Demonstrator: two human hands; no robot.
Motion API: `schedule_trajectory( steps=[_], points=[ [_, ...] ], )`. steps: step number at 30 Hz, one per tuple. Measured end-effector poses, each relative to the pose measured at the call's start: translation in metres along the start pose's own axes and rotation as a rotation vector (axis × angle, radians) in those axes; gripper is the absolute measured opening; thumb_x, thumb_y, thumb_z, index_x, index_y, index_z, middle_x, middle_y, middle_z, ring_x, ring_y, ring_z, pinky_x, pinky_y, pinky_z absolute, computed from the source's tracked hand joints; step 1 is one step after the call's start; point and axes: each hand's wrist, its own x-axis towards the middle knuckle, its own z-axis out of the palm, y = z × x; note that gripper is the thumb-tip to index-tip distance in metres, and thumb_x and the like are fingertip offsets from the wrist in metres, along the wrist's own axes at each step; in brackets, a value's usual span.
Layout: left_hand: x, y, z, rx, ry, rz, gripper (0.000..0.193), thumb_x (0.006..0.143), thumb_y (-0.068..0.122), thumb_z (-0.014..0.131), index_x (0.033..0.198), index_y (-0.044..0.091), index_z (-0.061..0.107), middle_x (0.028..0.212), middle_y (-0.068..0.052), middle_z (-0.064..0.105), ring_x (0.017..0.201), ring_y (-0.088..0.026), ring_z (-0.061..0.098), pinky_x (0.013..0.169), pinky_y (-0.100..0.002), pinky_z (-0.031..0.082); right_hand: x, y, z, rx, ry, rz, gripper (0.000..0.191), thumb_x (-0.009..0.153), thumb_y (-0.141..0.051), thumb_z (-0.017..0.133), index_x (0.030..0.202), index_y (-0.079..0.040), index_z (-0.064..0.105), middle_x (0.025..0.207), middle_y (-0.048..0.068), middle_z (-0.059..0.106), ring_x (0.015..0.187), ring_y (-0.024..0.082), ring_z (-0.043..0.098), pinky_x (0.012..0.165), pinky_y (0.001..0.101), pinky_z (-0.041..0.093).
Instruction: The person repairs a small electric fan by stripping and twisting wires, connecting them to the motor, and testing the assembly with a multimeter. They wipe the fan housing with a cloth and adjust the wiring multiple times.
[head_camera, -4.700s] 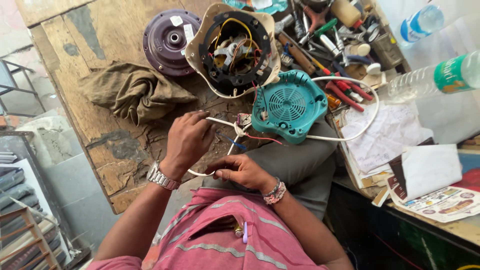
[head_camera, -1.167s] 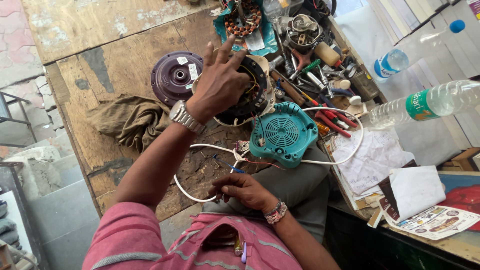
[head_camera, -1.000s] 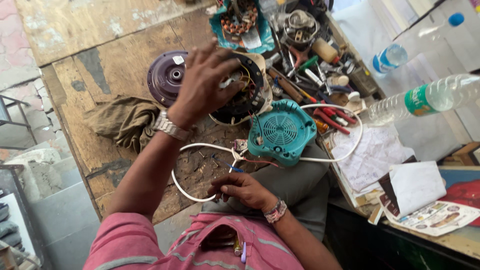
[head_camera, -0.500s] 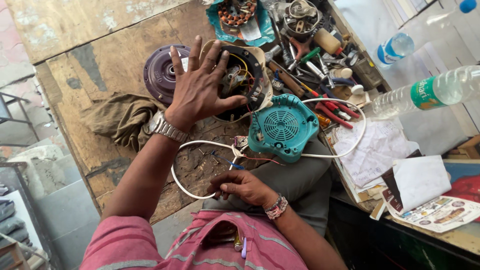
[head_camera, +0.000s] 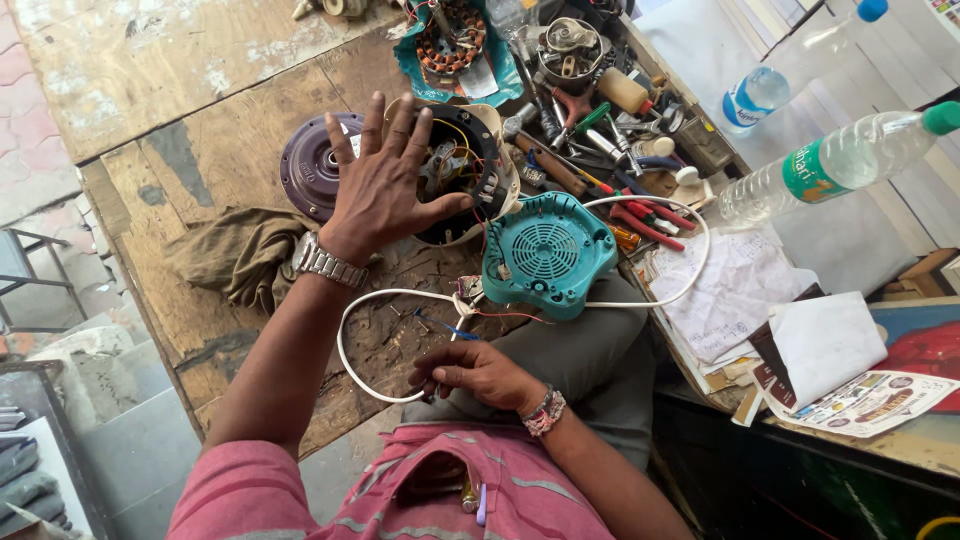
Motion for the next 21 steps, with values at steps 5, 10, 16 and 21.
schedule_trajectory(
  steps=[5,10,16,21],
  points=[
    [-0.011,0.017,-0.036,0.009,0.216,0.033,0.125,0.085,0.094,0.044,0.167,0.005,0.014,0.176,-0.017,0.017,0.162,-0.034,0.009,0.125,-0.067,-0.003,-0.001,0.003,-0.003,-0.039,0.021,0.024,0.034,0.105,-0.011,0.06,0.137,0.001,0.062,0.125,0.013,0.072,0.107,0.017,0.069,0.09,0.0308,0.056],
    [-0.028,0.049,-0.101,-0.415,0.155,0.5,0.113,0.088,0.081,0.067,0.164,0.011,0.021,0.168,-0.015,0.03,0.156,-0.032,0.037,0.13,-0.053,0.034,-0.001,0.003,-0.002,0.03,0.012,0.032,0.034,0.104,-0.011,0.062,0.136,0.002,0.061,0.126,0.013,0.072,0.11,0.017,0.069,0.091,0.0306,0.056],
    [-0.057,0.056,-0.123,-0.372,0.501,0.572,0.062,0.1,0.056,0.073,0.134,0.007,0.058,0.136,-0.015,0.067,0.143,-0.032,0.057,0.121,-0.049,0.046,0.0,0.003,-0.002,0.085,-0.03,-0.018,0.034,0.106,-0.01,0.062,0.137,0.002,0.061,0.127,0.014,0.071,0.107,0.018,0.069,0.095,0.0321,0.057],
    [-0.058,-0.016,-0.066,0.049,0.402,-0.078,0.038,0.102,0.044,0.07,0.123,0.014,0.063,0.129,-0.011,0.071,0.139,-0.033,0.057,0.112,-0.051,0.041,-0.001,0.005,-0.005,0.043,-0.009,-0.002,0.033,0.105,-0.007,0.061,0.137,0.004,0.062,0.124,0.015,0.072,0.103,0.017,0.069,0.089,0.031,0.057]
  ],
)
